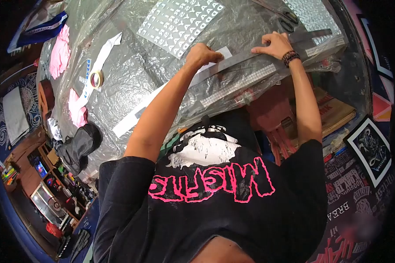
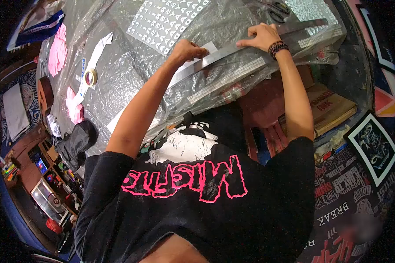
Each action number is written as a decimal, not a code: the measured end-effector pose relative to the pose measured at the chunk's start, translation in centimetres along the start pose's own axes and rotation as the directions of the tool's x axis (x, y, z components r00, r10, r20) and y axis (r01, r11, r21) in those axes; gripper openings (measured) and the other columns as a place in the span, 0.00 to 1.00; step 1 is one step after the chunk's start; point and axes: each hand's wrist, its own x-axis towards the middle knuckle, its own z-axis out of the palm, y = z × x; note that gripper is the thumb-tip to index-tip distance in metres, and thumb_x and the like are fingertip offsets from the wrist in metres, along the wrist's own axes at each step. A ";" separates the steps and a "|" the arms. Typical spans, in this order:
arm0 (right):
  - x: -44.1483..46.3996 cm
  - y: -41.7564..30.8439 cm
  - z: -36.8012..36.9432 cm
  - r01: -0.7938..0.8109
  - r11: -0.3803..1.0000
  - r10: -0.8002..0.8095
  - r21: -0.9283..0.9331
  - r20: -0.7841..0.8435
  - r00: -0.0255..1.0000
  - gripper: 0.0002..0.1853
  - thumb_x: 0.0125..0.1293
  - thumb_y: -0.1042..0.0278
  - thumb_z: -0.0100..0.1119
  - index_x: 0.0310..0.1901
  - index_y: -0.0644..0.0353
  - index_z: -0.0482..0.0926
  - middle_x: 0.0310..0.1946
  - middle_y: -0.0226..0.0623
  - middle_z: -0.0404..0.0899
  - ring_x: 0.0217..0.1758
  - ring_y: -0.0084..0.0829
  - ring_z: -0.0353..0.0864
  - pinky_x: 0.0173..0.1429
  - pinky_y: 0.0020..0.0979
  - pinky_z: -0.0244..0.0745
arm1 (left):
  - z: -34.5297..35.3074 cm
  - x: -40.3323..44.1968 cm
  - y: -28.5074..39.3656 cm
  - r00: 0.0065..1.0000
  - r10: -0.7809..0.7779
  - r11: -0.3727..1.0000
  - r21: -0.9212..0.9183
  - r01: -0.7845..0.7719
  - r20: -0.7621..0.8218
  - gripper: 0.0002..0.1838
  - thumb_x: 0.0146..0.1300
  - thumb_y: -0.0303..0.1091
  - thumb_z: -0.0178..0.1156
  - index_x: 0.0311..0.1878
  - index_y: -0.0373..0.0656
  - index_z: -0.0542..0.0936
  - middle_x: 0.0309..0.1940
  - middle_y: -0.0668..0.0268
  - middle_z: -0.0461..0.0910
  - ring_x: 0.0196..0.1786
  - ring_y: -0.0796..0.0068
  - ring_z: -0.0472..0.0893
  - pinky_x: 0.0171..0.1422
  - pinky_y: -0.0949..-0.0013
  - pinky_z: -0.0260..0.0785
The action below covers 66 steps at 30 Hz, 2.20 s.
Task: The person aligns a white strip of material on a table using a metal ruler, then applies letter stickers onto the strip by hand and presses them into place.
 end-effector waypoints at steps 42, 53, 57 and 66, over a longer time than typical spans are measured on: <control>-0.8 -14.6 7.4 -0.498 0.774 0.540 0.390 0.003 0.842 0.12 0.61 0.56 0.69 0.39 0.54 0.91 0.41 0.45 0.89 0.48 0.49 0.88 0.55 0.45 0.81 | 0.1 -0.5 0.3 0.998 -0.011 0.998 0.068 0.014 -0.056 0.20 0.48 0.55 0.72 0.26 0.46 0.91 0.25 0.70 0.88 0.31 0.74 0.86 0.40 0.68 0.78; -2.8 -15.2 8.8 -0.203 0.833 0.373 0.515 -0.251 0.893 0.19 0.60 0.72 0.68 0.54 0.56 0.80 0.41 0.39 0.88 0.49 0.46 0.85 0.53 0.47 0.78 | 0.5 -0.6 0.1 0.995 0.003 0.998 0.062 0.004 -0.104 0.20 0.50 0.53 0.73 0.24 0.43 0.90 0.22 0.67 0.87 0.24 0.77 0.83 0.33 0.70 0.76; -3.0 -15.1 9.6 -0.187 0.797 0.392 0.574 -0.257 0.883 0.21 0.58 0.74 0.69 0.55 0.54 0.79 0.40 0.37 0.88 0.48 0.45 0.85 0.53 0.46 0.78 | 0.5 -0.8 0.1 0.993 0.025 0.999 0.041 -0.020 -0.113 0.20 0.50 0.53 0.74 0.24 0.43 0.90 0.22 0.67 0.87 0.25 0.76 0.84 0.33 0.70 0.77; -3.5 -15.2 10.6 -0.023 0.915 0.209 0.402 -0.426 0.880 0.18 0.57 0.75 0.70 0.51 0.53 0.81 0.39 0.33 0.86 0.45 0.42 0.83 0.51 0.44 0.77 | 0.3 -0.8 -0.8 0.997 0.065 0.997 -0.047 -0.067 -0.046 0.15 0.51 0.51 0.69 0.27 0.49 0.91 0.23 0.69 0.88 0.29 0.72 0.88 0.40 0.68 0.79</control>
